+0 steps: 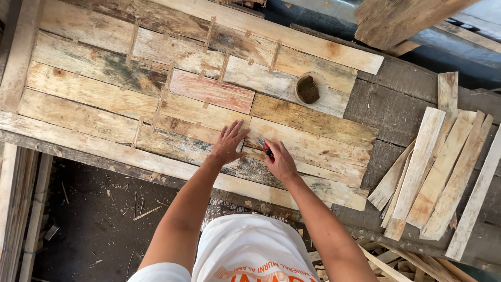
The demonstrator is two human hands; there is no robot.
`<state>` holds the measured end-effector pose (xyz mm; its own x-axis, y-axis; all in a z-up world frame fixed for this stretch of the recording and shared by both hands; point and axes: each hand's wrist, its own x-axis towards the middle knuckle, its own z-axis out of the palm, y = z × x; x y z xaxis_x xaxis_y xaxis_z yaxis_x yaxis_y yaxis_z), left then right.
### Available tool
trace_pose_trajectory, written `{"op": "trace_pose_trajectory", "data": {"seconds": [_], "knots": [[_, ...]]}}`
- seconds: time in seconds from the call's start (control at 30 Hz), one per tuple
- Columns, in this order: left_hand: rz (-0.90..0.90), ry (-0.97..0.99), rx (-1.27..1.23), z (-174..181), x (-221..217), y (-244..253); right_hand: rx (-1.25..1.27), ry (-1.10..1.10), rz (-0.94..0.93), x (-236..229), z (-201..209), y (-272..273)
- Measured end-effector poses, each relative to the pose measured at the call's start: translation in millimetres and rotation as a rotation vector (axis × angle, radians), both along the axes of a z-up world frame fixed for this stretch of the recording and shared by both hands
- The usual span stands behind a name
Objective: Applying adhesive paper tape to the joints of small wooden boards to form a larger panel.
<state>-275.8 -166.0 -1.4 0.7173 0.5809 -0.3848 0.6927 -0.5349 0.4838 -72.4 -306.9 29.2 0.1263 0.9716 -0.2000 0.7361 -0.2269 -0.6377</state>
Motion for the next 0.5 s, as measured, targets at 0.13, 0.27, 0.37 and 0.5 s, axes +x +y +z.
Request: {"op": "trace_pose_trajectory", "data": {"seconds": [0.13,0.27,0.37,0.5], "knots": [[0.0,-0.031,0.028,-4.8,-2.6,-0.1,-0.063,-0.043,0.013,-2.2,-6.4,-0.8],[-0.008,0.019,-0.012,10.5,0.0,1.0,-0.011,-0.029,0.011,-6.8,-5.9,-3.1],[-0.014,0.039,-0.002,11.2,-0.4,0.6,-0.001,-0.015,-0.006,-9.6,-3.5,-1.3],[0.0,-0.02,0.021,-2.6,-2.2,1.0,-0.029,-0.021,-0.018,-11.1,-2.4,0.3]]}}
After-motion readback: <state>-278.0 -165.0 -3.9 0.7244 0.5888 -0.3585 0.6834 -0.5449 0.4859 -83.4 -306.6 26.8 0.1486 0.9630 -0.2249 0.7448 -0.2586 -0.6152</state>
